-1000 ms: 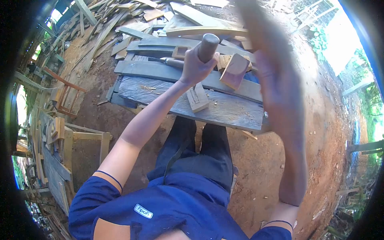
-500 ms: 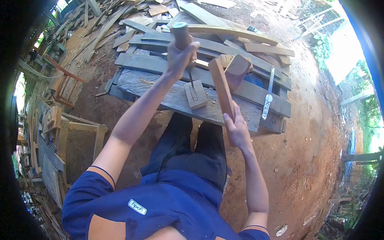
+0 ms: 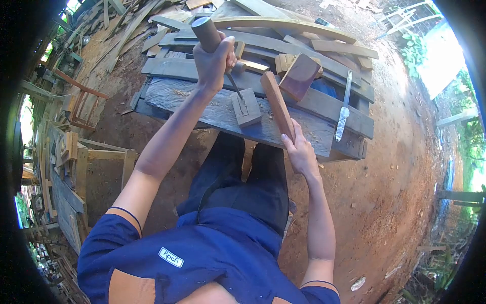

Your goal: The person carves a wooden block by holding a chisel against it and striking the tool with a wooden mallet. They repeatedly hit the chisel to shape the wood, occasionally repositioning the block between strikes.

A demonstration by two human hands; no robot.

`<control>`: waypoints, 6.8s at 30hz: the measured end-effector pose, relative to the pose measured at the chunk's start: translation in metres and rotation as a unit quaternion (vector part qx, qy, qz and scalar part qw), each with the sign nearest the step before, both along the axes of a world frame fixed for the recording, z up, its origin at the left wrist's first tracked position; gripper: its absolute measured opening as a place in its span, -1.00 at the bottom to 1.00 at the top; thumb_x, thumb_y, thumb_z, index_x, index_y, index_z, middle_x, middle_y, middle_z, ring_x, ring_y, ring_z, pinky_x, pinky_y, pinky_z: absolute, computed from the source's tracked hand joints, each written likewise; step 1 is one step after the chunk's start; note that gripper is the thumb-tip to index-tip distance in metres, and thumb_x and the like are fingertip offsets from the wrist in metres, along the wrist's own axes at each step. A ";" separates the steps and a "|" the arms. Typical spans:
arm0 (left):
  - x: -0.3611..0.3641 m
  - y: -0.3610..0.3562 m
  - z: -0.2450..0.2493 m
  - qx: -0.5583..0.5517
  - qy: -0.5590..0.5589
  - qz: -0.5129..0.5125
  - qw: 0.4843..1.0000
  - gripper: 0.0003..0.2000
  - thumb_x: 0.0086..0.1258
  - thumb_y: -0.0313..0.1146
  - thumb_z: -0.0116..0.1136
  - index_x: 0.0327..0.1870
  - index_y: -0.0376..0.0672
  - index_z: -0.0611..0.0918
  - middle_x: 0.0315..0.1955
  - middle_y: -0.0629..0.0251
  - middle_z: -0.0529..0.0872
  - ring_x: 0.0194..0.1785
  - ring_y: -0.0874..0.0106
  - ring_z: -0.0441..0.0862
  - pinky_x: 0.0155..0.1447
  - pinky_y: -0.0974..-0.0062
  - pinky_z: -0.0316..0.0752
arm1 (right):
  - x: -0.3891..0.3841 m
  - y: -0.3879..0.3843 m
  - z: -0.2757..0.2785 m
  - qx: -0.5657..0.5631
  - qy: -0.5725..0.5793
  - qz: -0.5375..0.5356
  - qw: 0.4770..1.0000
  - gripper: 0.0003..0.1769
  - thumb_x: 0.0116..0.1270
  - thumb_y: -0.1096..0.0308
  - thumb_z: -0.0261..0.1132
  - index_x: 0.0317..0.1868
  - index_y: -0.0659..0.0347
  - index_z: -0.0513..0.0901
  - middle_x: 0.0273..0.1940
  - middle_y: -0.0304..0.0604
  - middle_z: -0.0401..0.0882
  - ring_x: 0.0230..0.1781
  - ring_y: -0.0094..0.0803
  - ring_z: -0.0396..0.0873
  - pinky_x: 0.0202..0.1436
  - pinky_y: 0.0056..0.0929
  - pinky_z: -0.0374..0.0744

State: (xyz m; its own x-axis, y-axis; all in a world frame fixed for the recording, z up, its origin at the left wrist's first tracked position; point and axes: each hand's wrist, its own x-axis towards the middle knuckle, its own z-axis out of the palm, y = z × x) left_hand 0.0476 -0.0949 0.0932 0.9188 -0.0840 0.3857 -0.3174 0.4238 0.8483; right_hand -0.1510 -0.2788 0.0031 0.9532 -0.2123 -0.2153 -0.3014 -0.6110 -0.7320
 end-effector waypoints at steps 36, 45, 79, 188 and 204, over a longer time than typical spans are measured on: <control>-0.006 -0.039 -0.009 0.208 -0.150 0.060 0.965 -0.65 0.09 -0.39 0.32 -0.10 -0.33 0.60 -0.34 0.13 0.73 -0.26 0.40 0.69 -0.07 0.42 0.57 | 0.013 0.015 0.201 -0.041 -0.217 0.080 0.972 -0.48 0.47 0.28 0.12 0.39 0.21 0.30 0.16 0.27 0.49 0.24 -0.02 0.45 0.34 -0.18 0.31; -0.008 -0.039 -0.006 0.179 -0.158 0.059 0.969 -0.67 0.09 -0.40 0.31 -0.10 -0.32 0.62 -0.31 0.12 0.74 -0.26 0.45 0.69 -0.07 0.48 0.56 | 0.036 0.006 0.181 -0.128 -0.342 0.139 0.921 -0.41 0.46 0.10 0.15 0.38 0.21 0.32 -0.34 -0.23 0.52 -0.47 -0.53 0.49 -0.41 -0.50 0.48; -0.006 -0.002 -0.003 -0.014 -0.034 -0.079 0.996 -0.89 0.30 -0.49 0.19 -0.39 -0.22 0.49 -0.74 0.42 0.44 -0.76 0.65 0.34 -0.66 0.66 0.24 | -0.038 0.004 0.012 0.231 -0.068 -0.070 0.968 -0.36 0.46 0.15 0.13 0.45 0.16 0.19 -0.21 -0.23 0.41 -0.35 -0.58 0.43 -0.38 -0.58 0.49; 0.009 0.057 -0.025 -0.225 0.107 0.136 0.959 -0.85 0.25 -0.54 0.13 -0.32 -0.15 0.39 -0.74 0.45 0.40 -0.77 0.63 0.32 -0.70 0.61 0.26 | -0.053 0.021 0.096 0.167 -0.176 -0.079 0.967 -0.36 0.46 0.24 0.16 0.46 0.13 0.18 -0.26 -0.23 0.45 -0.47 -0.62 0.39 -0.49 -0.64 0.43; -0.022 0.007 -0.008 -0.019 -0.060 0.007 0.998 -0.92 0.31 -0.53 0.15 -0.37 -0.20 0.49 -0.76 0.43 0.43 -0.77 0.64 0.34 -0.67 0.63 0.25 | -0.061 0.024 0.076 0.243 -0.166 -0.177 0.939 -0.47 0.47 0.22 0.18 0.34 0.20 0.25 -0.42 -0.28 0.43 -0.55 -0.61 0.43 -0.51 -0.64 0.47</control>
State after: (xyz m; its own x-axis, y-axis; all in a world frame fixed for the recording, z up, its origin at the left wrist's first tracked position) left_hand 0.0257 -0.0880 0.0847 0.8671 -0.0547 0.4951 -0.4211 0.4502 0.7874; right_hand -0.2117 -0.2546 0.0790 0.8735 -0.4815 -0.0715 -0.1278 -0.0851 -0.9881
